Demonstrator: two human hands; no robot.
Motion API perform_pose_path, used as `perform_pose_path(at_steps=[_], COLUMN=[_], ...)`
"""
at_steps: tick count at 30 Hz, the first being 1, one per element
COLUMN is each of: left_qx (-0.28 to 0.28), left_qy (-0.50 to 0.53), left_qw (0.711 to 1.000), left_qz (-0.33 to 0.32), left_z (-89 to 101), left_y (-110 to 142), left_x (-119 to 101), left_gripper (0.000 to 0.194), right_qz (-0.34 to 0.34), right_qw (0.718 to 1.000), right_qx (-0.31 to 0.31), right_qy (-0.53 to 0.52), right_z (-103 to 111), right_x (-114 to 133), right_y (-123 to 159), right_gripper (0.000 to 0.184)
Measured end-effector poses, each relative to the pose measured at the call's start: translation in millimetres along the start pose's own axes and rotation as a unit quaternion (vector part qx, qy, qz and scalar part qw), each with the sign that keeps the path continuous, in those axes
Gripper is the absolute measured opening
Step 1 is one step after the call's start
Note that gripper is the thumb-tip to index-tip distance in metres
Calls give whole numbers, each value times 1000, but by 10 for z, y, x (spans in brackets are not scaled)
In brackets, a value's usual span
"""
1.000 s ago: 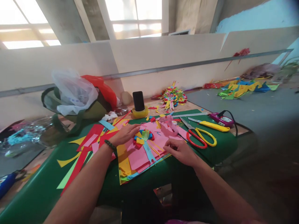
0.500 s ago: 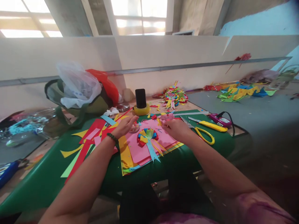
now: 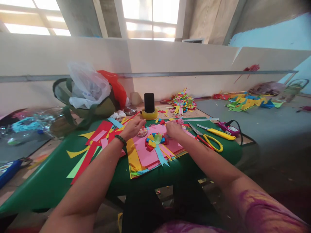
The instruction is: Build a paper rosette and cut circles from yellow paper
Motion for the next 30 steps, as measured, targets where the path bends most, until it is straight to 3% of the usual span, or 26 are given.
perform_pose_path(at_steps=[14, 22, 27, 30], left_qx=[-15, -25, -37, -19], left_qy=[-15, -34, 14, 68], left_qw=[1000, 999, 999, 996], left_qz=[5, 12, 27, 60], left_z=[54, 96, 87, 42], left_y=[11, 20, 5, 10], left_x=[24, 21, 35, 63], left_gripper=[45, 44, 25, 43], right_qz=[-23, 24, 58, 74], right_qw=[997, 977, 953, 943], right_qx=[-52, -160, -223, -238], right_qy=[-59, -142, -196, -222], right_z=[28, 187, 221, 205], right_x=[-120, -125, -129, -126], right_y=[-41, -13, 0, -11], right_gripper=[29, 24, 24, 22])
Point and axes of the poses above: each hand's wrist, its own y-axis away from the middle knuckle, its own z-axis out of the back of the hand, x = y × z, the point moved 5 cm from there along -y, towards the middle knuckle, and after that the axes turned 7 degrees about z, right-handed, at the moved point
